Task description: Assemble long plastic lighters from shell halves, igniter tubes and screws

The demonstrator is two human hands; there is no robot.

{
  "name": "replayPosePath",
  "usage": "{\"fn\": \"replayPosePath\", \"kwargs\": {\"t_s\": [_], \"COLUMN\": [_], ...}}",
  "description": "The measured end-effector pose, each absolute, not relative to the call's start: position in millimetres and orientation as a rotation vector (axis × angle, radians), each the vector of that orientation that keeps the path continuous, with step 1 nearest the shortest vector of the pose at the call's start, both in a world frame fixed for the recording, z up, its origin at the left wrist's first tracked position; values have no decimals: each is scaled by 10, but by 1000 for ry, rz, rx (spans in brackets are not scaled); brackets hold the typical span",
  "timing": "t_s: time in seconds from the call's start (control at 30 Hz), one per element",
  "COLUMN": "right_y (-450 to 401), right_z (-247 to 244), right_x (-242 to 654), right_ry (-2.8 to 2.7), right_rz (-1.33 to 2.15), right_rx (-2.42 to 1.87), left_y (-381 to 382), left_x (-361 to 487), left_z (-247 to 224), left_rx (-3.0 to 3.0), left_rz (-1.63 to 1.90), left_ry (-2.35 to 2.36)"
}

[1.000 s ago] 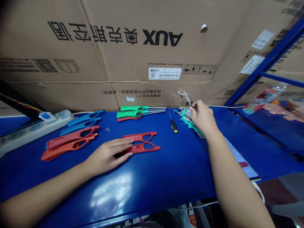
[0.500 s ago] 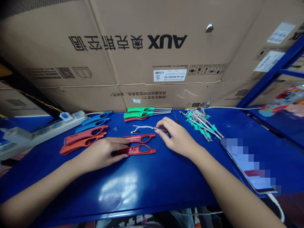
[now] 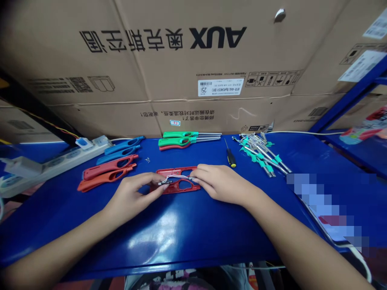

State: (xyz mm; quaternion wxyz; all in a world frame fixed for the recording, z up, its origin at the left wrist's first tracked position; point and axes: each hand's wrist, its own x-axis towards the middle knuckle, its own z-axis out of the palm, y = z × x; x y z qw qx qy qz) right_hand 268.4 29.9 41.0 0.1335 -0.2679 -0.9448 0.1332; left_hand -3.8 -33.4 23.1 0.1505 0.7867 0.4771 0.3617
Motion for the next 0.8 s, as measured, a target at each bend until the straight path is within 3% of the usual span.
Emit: {"fn": "replayPosePath", "kwargs": {"t_s": [0.27, 0.8], "right_y": [251, 312], "right_z": [417, 491], "right_x": [2648, 2732], "right_ry": [-2784, -2616], "right_rz": [700, 835], "right_rx": [-738, -907], "left_y": [-311, -288], "left_x": [-114, -95], "left_z": [161, 139], "left_rx": [2323, 2362], "left_rz": [1174, 993], "left_ry": [1330, 1139]}}
